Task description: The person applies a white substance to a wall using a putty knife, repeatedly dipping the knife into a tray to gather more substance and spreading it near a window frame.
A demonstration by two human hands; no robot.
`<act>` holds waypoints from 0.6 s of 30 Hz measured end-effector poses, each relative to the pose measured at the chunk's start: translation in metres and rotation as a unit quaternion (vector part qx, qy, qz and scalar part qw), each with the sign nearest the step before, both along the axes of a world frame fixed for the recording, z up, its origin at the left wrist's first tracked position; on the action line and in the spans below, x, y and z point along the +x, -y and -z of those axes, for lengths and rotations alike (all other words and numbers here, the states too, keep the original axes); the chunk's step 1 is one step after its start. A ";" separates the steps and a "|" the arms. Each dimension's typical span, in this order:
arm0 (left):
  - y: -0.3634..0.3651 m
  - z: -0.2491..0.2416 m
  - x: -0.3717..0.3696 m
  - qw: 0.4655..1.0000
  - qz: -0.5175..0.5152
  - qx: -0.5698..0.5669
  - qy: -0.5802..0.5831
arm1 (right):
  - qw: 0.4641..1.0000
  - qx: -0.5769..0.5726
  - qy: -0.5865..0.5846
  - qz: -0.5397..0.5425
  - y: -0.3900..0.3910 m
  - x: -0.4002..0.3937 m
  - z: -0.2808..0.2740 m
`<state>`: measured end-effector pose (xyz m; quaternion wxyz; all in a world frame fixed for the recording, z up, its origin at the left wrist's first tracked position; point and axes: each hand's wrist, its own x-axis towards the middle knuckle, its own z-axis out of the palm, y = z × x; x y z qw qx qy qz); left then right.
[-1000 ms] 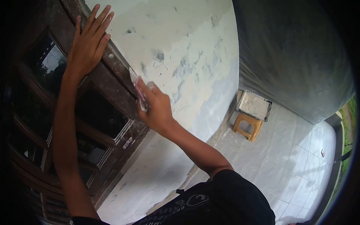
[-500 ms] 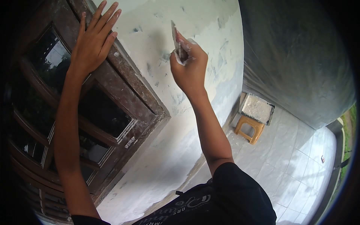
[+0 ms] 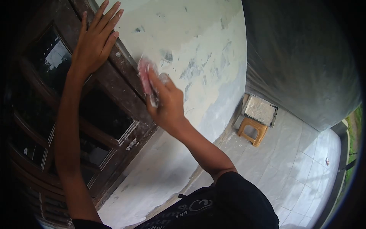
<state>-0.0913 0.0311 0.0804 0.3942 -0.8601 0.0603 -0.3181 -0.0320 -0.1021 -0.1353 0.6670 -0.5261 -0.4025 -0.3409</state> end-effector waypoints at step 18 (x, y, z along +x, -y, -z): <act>-0.005 -0.007 -0.001 0.990 0.080 -0.117 -0.005 | 0.994 0.036 -0.003 0.104 -0.026 0.047 -0.073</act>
